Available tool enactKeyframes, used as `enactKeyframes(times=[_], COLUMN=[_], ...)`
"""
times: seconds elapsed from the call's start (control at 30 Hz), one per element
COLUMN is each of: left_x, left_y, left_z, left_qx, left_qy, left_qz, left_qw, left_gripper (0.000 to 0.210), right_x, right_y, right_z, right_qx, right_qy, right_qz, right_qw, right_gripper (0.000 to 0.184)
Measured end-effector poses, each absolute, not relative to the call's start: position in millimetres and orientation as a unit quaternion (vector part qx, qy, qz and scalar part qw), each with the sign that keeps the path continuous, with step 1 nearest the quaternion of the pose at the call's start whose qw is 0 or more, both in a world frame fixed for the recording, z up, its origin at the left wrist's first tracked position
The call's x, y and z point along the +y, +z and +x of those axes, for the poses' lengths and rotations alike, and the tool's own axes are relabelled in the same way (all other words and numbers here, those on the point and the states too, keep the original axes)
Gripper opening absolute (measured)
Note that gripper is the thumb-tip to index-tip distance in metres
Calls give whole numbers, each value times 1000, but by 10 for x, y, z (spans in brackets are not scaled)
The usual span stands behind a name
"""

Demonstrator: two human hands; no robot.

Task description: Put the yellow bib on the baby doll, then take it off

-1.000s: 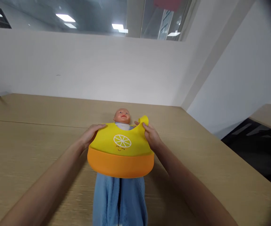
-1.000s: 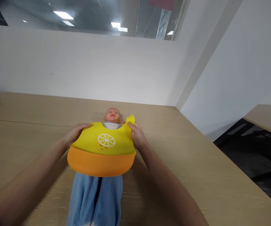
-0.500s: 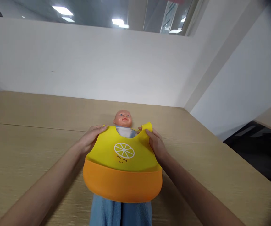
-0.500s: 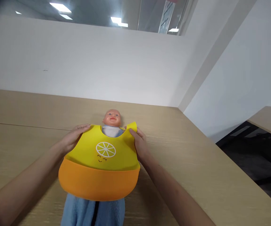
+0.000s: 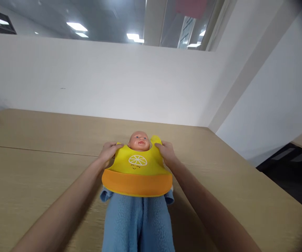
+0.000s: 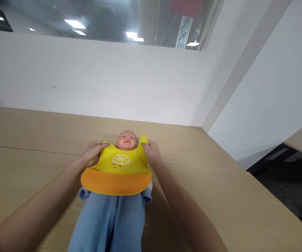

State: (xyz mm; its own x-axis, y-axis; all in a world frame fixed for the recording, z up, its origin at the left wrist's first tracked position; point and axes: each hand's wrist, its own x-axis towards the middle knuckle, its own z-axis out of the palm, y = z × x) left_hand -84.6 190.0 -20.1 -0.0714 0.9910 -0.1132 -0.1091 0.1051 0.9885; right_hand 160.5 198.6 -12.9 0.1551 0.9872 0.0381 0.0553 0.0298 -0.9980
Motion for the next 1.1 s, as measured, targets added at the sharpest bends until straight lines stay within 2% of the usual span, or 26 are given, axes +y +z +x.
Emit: enactKeyframes(times=[0.13,0.23,0.33,0.53,0.67,0.83,1.0,1.1], left_x=[1915,1916,1948,2066,2156,2197,2154,2151], left_y=[-239,-247,-302,-394,-390,-430,-449,-468], left_z=[-747,-703,-711,-711,-665,-657,-679,-694], left_qx=[495,514,529,487,459,443,437,403], left_qy=[496,483,464,414,371,388,381,412], left_qz=[390,381,379,315,259,249,243,289], left_qw=[597,598,601,702,764,769,777,764], left_gripper=[20,16,12,17,20,27,37,47], right_x=[2148,2229,2251,2247,2282,2337,2367,2393], right_y=[-317,-353,-352,-373,-397,-498,-591,-637], right_z=[1653,1674,1674,1654,1636,1599,1600,1619], right_qx=[-530,-569,-589,-595,-604,-592,-584,-586], right_qy=[365,312,271,258,278,338,421,442], right_qz=[-628,-658,-673,-691,-689,-657,-568,-541], right_qw=[438,382,357,319,287,322,399,409], right_gripper=[9,10,11,22,10,11,25,33])
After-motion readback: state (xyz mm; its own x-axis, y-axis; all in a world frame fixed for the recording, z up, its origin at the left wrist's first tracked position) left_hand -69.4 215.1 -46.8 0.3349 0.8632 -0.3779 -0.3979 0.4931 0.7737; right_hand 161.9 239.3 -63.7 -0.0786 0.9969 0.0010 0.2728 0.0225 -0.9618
